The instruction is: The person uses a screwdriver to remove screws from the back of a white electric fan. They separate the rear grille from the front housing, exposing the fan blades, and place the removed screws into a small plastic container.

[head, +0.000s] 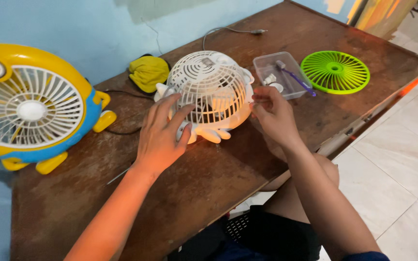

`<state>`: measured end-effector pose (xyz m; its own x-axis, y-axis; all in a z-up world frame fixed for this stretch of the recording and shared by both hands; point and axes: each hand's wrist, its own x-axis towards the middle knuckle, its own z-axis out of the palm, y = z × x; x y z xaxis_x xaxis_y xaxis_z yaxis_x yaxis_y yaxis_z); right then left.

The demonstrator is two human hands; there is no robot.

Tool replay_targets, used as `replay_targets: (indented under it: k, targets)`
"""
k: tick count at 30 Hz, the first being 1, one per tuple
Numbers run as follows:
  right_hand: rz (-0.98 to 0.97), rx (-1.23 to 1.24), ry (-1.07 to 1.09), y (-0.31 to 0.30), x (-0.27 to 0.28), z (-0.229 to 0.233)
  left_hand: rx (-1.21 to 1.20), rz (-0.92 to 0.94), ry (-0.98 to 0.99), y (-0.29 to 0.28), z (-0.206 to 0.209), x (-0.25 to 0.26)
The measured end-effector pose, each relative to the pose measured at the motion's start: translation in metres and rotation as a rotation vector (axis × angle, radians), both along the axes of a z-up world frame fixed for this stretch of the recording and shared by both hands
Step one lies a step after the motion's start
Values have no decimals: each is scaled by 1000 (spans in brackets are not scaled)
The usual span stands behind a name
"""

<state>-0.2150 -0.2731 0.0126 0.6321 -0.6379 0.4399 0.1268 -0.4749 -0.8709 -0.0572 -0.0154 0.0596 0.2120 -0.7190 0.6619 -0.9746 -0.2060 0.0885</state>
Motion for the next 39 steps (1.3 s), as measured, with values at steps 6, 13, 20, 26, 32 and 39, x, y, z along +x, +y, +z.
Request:
replay_targets:
  k: [6,13,20,26,32,39]
  targets:
    - [245,557,138,-26,12,-27,-20,185,90,-56,12,-6]
    - [181,780,36,-37,25,-27,-97,127,103,-65,4,11]
    - [116,841,-197,-3,31,-13,-161,164,230,-49,-1,18]
    - [335,774,-534,38,41,9,-290,212,276,-17,-8,31]
    - [519,662,-504,62,61,33,-428,26,607,8,-28,43]
    - [539,379,-321,73,73,59,-321,-167,881,25,-31,62]
